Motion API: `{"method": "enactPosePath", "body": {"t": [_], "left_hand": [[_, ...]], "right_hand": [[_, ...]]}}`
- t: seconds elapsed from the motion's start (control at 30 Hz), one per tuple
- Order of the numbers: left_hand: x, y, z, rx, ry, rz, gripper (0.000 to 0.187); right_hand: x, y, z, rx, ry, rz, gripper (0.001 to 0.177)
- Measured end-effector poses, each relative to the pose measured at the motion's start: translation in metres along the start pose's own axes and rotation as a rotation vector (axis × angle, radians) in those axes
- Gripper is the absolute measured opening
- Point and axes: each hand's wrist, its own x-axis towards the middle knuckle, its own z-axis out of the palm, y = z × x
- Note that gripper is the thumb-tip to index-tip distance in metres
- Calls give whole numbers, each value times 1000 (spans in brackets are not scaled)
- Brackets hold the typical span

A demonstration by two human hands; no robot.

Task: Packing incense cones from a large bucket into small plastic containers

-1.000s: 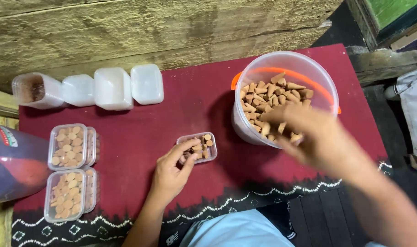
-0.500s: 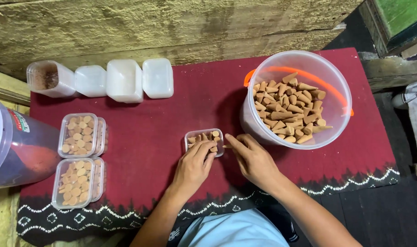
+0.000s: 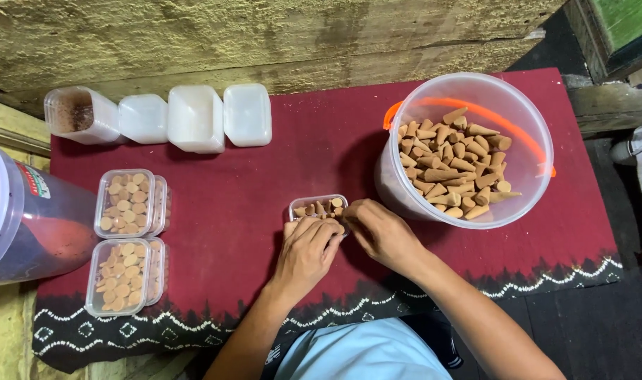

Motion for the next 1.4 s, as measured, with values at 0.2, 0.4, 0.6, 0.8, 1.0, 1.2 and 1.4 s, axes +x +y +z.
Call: {"method": "enactPosePath", "body": {"t": [0.2, 0.4, 0.6, 0.8, 1.0, 1.2, 1.4], "left_hand": [[-7, -4, 5, 0, -43, -31, 7], [-11, -6, 8, 33, -78, -42, 13], [-12, -4, 8, 71, -72, -47, 14], [-11, -4, 6, 65, -79, -51, 18], [-15, -7, 10, 81, -85, -38, 18], [-14, -9, 9, 58, -97, -35, 22], [-9, -4, -8, 13, -53, -15, 21]], "right_hand": [[3, -9, 1, -89, 17, -39, 16], [0, -6, 5, -147, 12, -81, 8], [-2, -3, 7, -118, 32, -100, 15], [-4, -2, 9, -116, 36, -113, 20], [-6, 0, 10, -130, 32, -130, 19], [-4, -2, 7, -156, 25, -87, 22], [-8, -10, -2, -184, 45, -81, 23]]}}
